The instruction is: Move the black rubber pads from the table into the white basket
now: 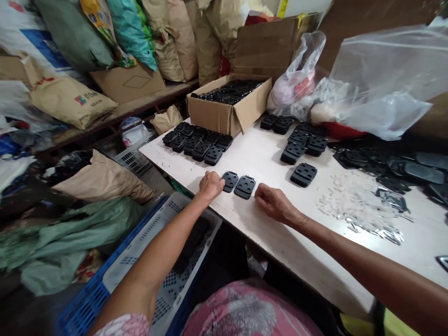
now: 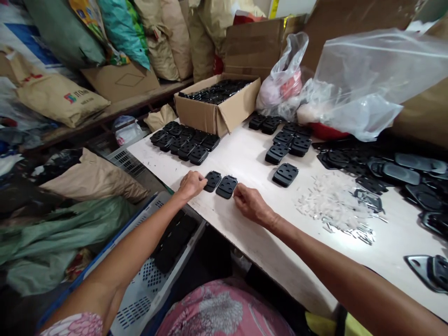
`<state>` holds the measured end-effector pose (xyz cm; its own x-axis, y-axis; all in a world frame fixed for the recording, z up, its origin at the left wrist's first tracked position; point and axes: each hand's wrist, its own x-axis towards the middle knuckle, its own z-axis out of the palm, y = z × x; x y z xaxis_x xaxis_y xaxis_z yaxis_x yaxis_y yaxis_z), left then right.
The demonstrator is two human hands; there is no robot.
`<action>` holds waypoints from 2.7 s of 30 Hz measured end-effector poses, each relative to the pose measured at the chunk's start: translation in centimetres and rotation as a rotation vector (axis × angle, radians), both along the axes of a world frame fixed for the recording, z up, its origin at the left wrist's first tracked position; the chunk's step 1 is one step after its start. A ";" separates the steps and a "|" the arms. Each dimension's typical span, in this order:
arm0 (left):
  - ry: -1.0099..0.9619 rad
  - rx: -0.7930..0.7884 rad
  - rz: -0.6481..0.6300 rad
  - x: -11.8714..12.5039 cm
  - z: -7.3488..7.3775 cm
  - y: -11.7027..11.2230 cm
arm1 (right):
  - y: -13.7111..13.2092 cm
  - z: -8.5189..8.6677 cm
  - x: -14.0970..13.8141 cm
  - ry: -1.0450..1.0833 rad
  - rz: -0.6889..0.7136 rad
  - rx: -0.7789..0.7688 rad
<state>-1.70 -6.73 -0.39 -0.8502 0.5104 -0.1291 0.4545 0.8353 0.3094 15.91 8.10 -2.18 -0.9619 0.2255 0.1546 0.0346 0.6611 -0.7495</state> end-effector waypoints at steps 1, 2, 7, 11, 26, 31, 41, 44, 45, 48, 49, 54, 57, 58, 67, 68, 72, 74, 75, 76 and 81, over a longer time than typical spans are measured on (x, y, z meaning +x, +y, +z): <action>-0.003 0.002 -0.002 -0.1 0.1 -0.2 | -0.2 -0.1 0.0 -0.005 -0.024 -0.140; 0.000 0.010 -0.001 -0.1 0.2 -0.3 | -0.5 -0.2 0.1 -0.013 -0.034 -0.295; 0.023 -0.017 -0.029 1.0 1.2 0.6 | -1.4 -0.6 0.2 -0.018 -0.071 -0.852; 0.009 -0.093 -0.009 1.5 1.9 1.5 | -1.4 -0.5 0.6 -0.048 -0.143 -0.968; -0.814 0.943 -0.022 9.1 -0.2 -7.0 | -4.8 2.2 1.2 0.044 -0.073 -1.059; -0.839 1.019 -0.041 11.2 0.0 -8.4 | -6.0 2.6 1.6 0.054 -0.023 -1.050; -0.564 0.878 -0.117 12.0 1.1 -9.7 | -6.8 3.6 2.3 0.005 -0.002 -1.007; -0.638 0.915 -0.095 12.3 0.7 -10.0 | -7.0 3.6 2.3 -0.012 0.006 -0.997; -0.685 0.937 -0.086 12.4 0.5 -10.1 | -7.1 3.6 2.3 -0.014 0.014 -0.993; -0.743 0.971 -0.080 12.6 0.1 -10.3 | -7.3 3.4 2.1 -0.002 0.032 -0.977; -0.700 0.961 -0.083 12.7 0.0 -10.3 | -7.3 3.3 2.0 -0.002 0.033 -0.952; -0.379 0.874 -0.132 13.1 0.4 -10.7 | -8.0 3.8 2.6 0.095 0.038 -0.471; -0.313 0.857 -0.154 13.4 0.4 -11.1 | -8.5 4.5 3.0 0.202 0.081 -0.192; -0.292 0.850 -0.161 13.4 0.3 -11.2 | -8.6 4.6 3.0 0.208 0.089 -0.175; -0.431 0.863 -0.115 12.9 -0.2 -12.8 | -8.6 2.8 1.3 -0.178 0.226 -1.084; -0.416 0.852 -0.117 12.8 -0.3 -13.0 | -8.7 2.6 1.3 -0.237 0.249 -1.142; -0.240 0.734 -0.125 12.7 -0.4 -14.0 | -9.9 1.4 1.7 -0.330 0.263 -1.256; -0.131 0.675 -0.094 13.0 -0.7 -14.7 | -10.7 0.8 1.9 -0.331 0.233 -1.280; -0.083 0.648 -0.076 13.3 -0.8 -15.0 | -11.2 0.5 2.0 -0.331 0.216 -1.294; -0.045 0.621 -0.060 13.7 -1.0 -15.4 | -11.8 0.2 2.2 -0.331 0.202 -1.307; -0.034 0.437 -0.006 16.6 -2.1 -17.4 | -14.5 -1.1 3.4 -0.396 0.178 -1.283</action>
